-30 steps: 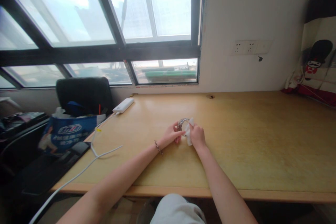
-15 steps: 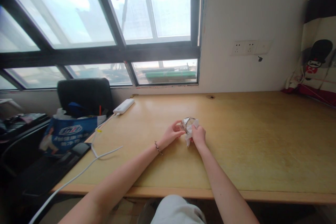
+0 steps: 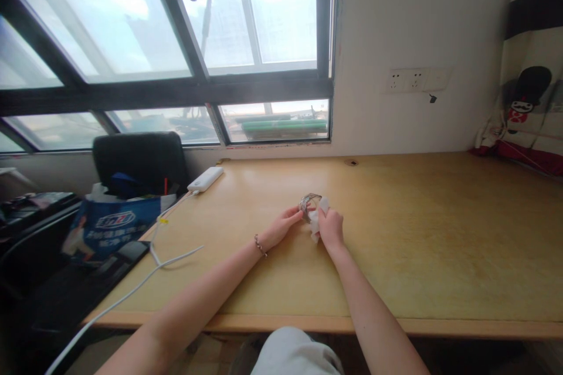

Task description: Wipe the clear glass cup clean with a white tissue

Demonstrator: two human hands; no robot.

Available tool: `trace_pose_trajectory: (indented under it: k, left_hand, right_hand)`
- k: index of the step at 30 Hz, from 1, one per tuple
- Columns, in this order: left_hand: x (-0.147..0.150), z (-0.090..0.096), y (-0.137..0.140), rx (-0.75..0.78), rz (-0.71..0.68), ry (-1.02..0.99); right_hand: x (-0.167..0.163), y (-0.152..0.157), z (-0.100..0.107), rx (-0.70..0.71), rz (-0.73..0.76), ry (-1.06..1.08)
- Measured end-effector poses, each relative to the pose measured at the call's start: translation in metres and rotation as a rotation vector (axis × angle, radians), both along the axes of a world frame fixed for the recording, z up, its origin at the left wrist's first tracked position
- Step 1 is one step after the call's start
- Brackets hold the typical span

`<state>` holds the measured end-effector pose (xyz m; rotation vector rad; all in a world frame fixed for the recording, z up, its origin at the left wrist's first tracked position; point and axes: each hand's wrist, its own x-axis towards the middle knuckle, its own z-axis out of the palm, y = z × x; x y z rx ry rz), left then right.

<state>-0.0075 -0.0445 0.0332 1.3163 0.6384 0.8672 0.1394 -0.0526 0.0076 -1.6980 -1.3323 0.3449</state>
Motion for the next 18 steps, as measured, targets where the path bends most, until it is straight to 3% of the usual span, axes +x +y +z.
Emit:
trace_pose_trajectory:
  k: [3, 6, 9, 13, 16, 18]
  left_hand:
    - [0.000, -0.005, 0.004, -0.039, 0.052, -0.021]
    - [0.000, -0.012, 0.010, -0.057, 0.060, -0.097]
    - [0.000, -0.018, 0.014, -0.056, 0.049, -0.107]
    - [-0.003, -0.022, 0.017, -0.046, 0.076, -0.092]
    - [-0.004, -0.023, 0.019, -0.060, 0.072, -0.114]
    - [-0.004, -0.023, 0.019, -0.045, 0.055, -0.109]
  right_hand:
    - [0.001, -0.002, 0.002, 0.056, -0.043, -0.120]
    - [0.000, -0.003, 0.004, 0.079, -0.039, -0.085]
    - [-0.003, -0.001, 0.004, -0.062, 0.039, 0.271]
    - [-0.009, 0.000, 0.004, -0.251, 0.307, 0.850]
    - [-0.011, -0.002, 0.005, -0.258, 0.469, 1.030]
    - [-0.011, -0.002, 0.004, -0.258, 0.496, 1.057]
